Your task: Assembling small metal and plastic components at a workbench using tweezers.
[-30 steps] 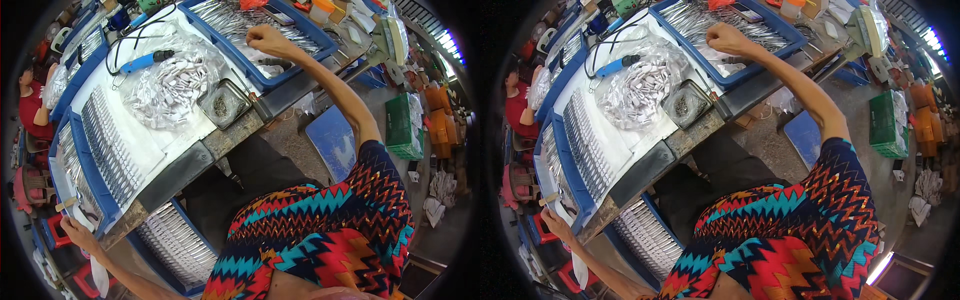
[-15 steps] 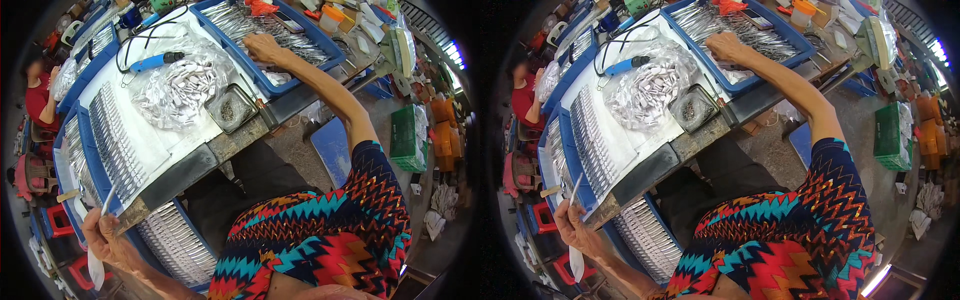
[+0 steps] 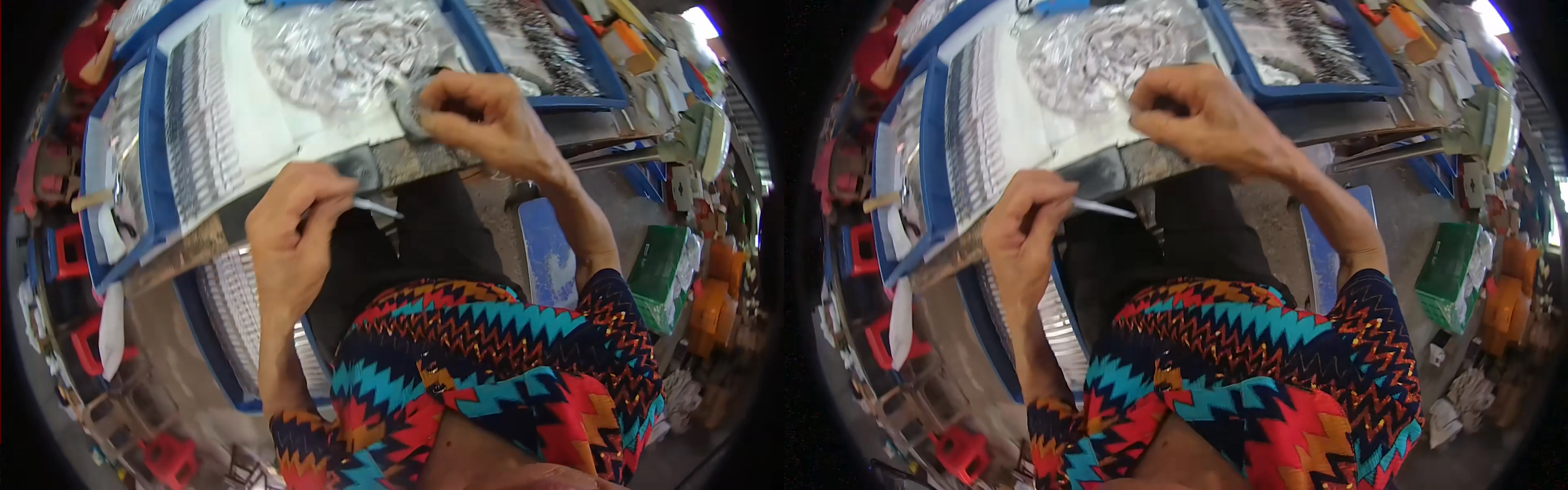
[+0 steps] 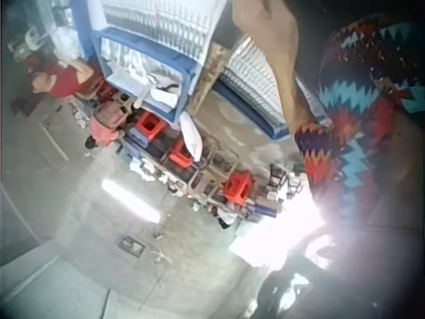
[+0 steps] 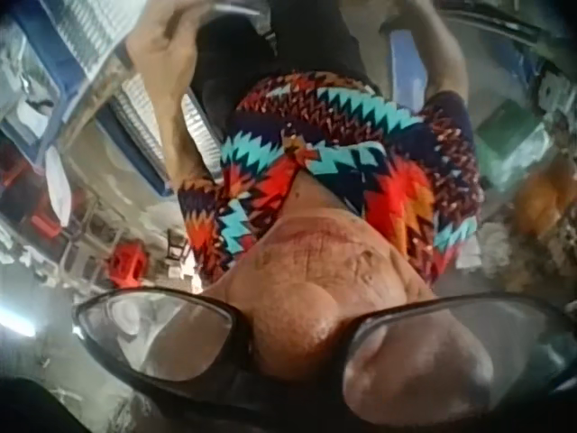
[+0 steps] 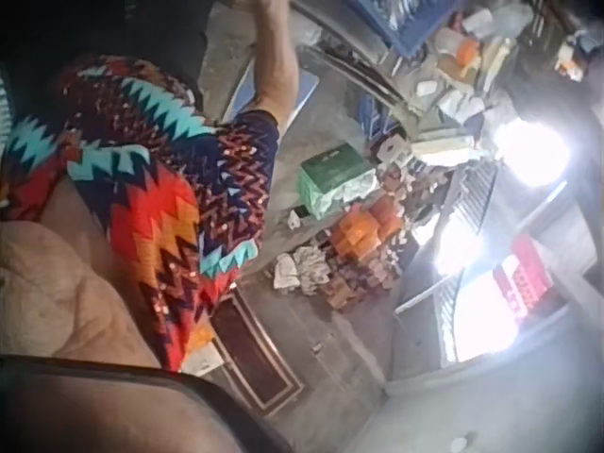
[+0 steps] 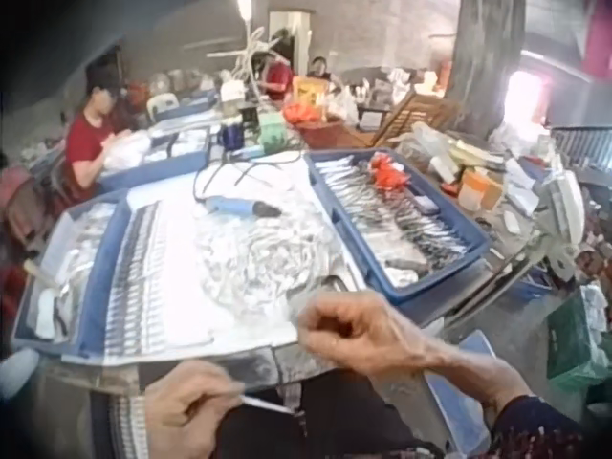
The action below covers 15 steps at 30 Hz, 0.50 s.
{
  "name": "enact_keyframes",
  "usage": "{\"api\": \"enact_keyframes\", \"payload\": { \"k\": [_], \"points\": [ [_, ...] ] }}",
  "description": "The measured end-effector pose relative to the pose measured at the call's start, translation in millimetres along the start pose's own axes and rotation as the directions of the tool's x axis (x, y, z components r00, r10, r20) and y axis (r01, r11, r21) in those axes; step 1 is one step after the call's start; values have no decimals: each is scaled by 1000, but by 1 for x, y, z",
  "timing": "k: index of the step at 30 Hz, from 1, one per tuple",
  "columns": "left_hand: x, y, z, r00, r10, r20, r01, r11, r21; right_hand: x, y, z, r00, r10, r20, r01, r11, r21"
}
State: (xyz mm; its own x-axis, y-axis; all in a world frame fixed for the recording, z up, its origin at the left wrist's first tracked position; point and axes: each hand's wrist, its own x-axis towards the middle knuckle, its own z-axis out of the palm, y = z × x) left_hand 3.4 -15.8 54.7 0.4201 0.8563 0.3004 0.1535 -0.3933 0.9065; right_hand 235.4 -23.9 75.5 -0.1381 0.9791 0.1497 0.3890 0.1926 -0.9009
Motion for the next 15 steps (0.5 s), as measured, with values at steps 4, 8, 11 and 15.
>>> {"api": "enact_keyframes", "payload": {
  "k": [4,8,11,15],
  "points": [
    [-8,-4,13,967,-256,-21,245,945,-217,-18,15,49,980,107,168,-146,958,246],
    [-16,-15,18,928,-370,-56,312,847,-431,-31,22,75,962,180,204,-242,906,347],
    [-25,-31,19,893,-447,-50,347,757,-554,-40,25,85,957,209,199,-271,889,368],
    [-32,-42,24,845,-534,-24,400,662,-634,-46,30,89,963,234,133,-266,906,330]
  ]
}}
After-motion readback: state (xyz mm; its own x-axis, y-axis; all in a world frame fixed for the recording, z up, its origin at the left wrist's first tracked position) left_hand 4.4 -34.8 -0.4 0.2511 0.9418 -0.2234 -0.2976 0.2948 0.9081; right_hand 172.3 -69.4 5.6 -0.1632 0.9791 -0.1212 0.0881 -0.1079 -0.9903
